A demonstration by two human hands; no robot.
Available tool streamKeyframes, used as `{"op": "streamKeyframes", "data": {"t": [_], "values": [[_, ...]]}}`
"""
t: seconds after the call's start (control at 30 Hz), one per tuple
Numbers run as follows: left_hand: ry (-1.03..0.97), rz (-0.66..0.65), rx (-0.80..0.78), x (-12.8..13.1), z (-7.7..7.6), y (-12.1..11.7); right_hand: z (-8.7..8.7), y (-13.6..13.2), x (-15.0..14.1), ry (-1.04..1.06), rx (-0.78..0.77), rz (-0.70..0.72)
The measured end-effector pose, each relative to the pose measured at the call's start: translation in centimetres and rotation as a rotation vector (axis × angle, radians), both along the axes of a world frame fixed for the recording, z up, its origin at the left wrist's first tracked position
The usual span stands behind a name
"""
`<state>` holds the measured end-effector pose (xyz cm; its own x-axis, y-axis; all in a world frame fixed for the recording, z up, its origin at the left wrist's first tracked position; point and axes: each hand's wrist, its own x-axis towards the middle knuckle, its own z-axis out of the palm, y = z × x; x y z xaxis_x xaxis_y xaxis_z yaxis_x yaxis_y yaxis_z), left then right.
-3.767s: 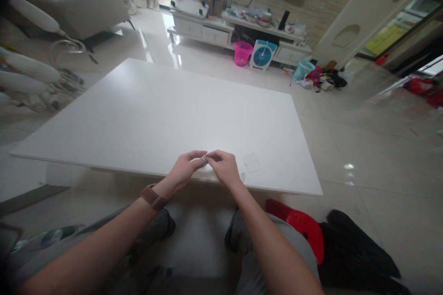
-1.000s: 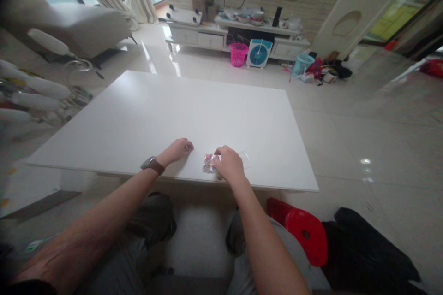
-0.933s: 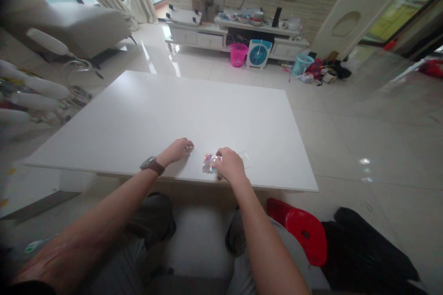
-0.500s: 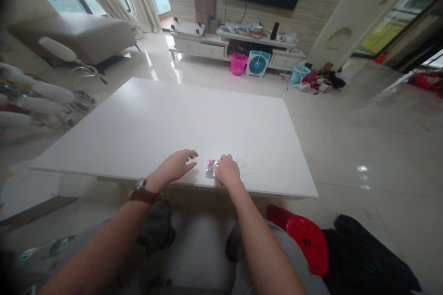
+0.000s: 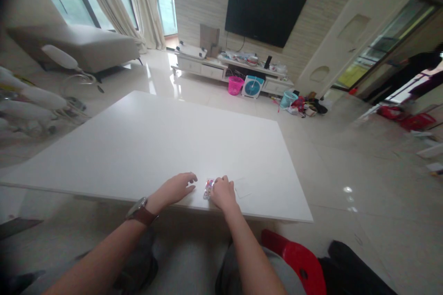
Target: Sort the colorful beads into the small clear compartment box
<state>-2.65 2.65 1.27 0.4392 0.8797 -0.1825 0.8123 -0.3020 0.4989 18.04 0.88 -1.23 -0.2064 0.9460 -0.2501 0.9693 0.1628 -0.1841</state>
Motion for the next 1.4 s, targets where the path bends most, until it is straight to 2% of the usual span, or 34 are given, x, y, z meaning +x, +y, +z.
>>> {"op": "streamKeyframes", "data": {"t": [0.3,0.47,0.57,0.63,0.77,0.83,0.87,1.03,1.17,1.4], "values": [[0.024,-0.003,0.003,-0.1,-0.4,-0.1,-0.9,-0.2,0.3,0.028,-0.063,-0.026],[-0.030,0.052,0.015,0.4,-0.6,0.3,-0.1,-0.3,0.9,0.090,-0.044,-0.055],[-0.165,0.117,0.006,1.1,-1.1,1.0,1.0,-0.3,1.1,0.181,-0.025,-0.082],[-0.319,0.190,-0.060,1.7,-1.4,1.4,1.9,-0.4,1.1,0.286,-0.009,-0.089],[-0.773,0.342,-0.409,3.1,-1.9,1.9,3.2,-0.9,0.7,0.523,0.027,-0.060],[-0.969,0.345,-0.554,3.6,-1.9,1.8,3.4,-1.1,0.5,0.605,0.041,-0.051],[-1.026,0.333,-0.578,3.7,-1.9,1.8,3.5,-1.2,0.4,0.634,0.047,-0.050],[-1.051,0.352,-0.512,3.8,-1.7,1.7,3.6,-1.1,0.0,0.737,0.090,-0.040],[-1.086,0.401,-0.549,3.6,-1.6,1.8,4.0,-1.0,0.0,0.867,0.135,-0.020],[-1.137,0.416,-0.599,3.4,-1.2,1.8,4.1,-1.0,0.0,1.074,0.175,-0.110]]}}
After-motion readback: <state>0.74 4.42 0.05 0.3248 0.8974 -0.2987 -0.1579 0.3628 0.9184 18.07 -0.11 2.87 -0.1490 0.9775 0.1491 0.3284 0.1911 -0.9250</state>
